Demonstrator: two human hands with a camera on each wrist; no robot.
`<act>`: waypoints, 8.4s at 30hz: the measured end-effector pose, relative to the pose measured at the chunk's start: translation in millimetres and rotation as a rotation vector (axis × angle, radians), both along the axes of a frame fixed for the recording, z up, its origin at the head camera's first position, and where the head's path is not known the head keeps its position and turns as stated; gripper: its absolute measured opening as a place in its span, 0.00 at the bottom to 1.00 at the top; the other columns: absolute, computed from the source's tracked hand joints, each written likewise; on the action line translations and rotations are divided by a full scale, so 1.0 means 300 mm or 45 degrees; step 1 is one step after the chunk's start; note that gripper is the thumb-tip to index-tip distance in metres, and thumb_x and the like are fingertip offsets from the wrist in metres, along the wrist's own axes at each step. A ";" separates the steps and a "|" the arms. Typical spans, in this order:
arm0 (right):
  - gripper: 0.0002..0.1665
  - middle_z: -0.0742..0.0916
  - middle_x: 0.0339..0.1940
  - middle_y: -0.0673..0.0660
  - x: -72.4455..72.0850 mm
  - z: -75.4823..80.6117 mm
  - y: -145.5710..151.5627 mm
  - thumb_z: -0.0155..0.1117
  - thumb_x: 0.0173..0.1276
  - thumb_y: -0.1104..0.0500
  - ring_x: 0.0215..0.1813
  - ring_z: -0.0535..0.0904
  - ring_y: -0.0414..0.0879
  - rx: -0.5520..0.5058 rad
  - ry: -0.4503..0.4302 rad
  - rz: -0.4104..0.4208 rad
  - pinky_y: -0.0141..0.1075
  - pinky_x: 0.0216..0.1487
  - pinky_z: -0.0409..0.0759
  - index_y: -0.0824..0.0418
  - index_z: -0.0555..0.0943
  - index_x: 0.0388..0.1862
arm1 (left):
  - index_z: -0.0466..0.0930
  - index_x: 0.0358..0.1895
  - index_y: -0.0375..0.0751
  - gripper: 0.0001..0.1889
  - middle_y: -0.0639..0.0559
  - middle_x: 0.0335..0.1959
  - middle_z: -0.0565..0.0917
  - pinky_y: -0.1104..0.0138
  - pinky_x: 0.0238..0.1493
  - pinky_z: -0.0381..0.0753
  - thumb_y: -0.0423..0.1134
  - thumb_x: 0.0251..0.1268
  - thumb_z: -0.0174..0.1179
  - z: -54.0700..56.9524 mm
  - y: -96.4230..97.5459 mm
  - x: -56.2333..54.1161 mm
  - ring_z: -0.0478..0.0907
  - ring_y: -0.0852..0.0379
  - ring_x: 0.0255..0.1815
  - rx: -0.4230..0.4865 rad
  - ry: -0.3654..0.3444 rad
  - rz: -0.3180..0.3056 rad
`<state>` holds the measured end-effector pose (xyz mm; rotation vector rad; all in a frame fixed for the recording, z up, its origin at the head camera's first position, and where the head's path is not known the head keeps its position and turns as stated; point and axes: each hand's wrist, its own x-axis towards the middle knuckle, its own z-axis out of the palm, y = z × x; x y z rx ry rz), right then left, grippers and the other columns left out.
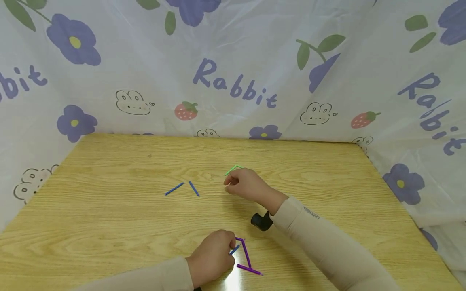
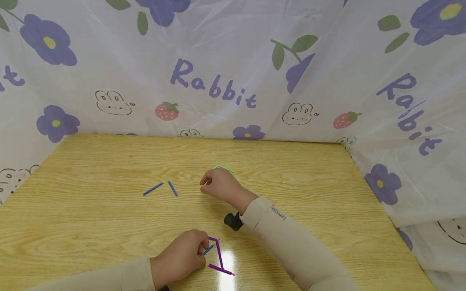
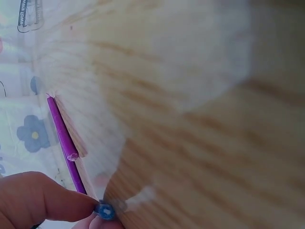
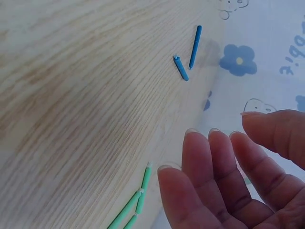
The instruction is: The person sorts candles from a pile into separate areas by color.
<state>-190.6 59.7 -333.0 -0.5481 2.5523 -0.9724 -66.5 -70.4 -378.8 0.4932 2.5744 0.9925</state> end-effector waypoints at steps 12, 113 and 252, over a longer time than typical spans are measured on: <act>0.09 0.83 0.34 0.49 0.071 -0.004 0.054 0.64 0.67 0.59 0.35 0.76 0.41 -0.014 0.035 0.043 0.34 0.37 0.75 0.60 0.83 0.44 | 0.71 0.25 0.40 0.10 0.57 0.21 0.69 0.70 0.24 0.66 0.24 0.39 0.60 -0.002 0.007 0.009 0.63 0.62 0.22 -0.063 0.129 -0.017; 0.06 0.81 0.25 0.44 0.227 -0.124 0.084 0.68 0.59 0.67 0.28 0.72 0.35 0.000 -0.047 0.258 0.29 0.30 0.73 0.60 0.84 0.35 | 0.76 0.35 0.30 0.08 0.44 0.30 0.79 0.62 0.33 0.74 0.28 0.49 0.59 0.040 -0.340 -0.201 0.75 0.52 0.31 -0.001 0.055 0.558; 0.08 0.81 0.22 0.45 0.193 -0.115 0.057 0.66 0.57 0.71 0.24 0.69 0.36 0.098 -0.075 0.285 0.27 0.26 0.67 0.59 0.87 0.31 | 0.78 0.39 0.32 0.09 0.51 0.30 0.78 0.65 0.34 0.74 0.30 0.54 0.63 0.074 -0.248 -0.159 0.72 0.57 0.32 0.105 0.090 0.356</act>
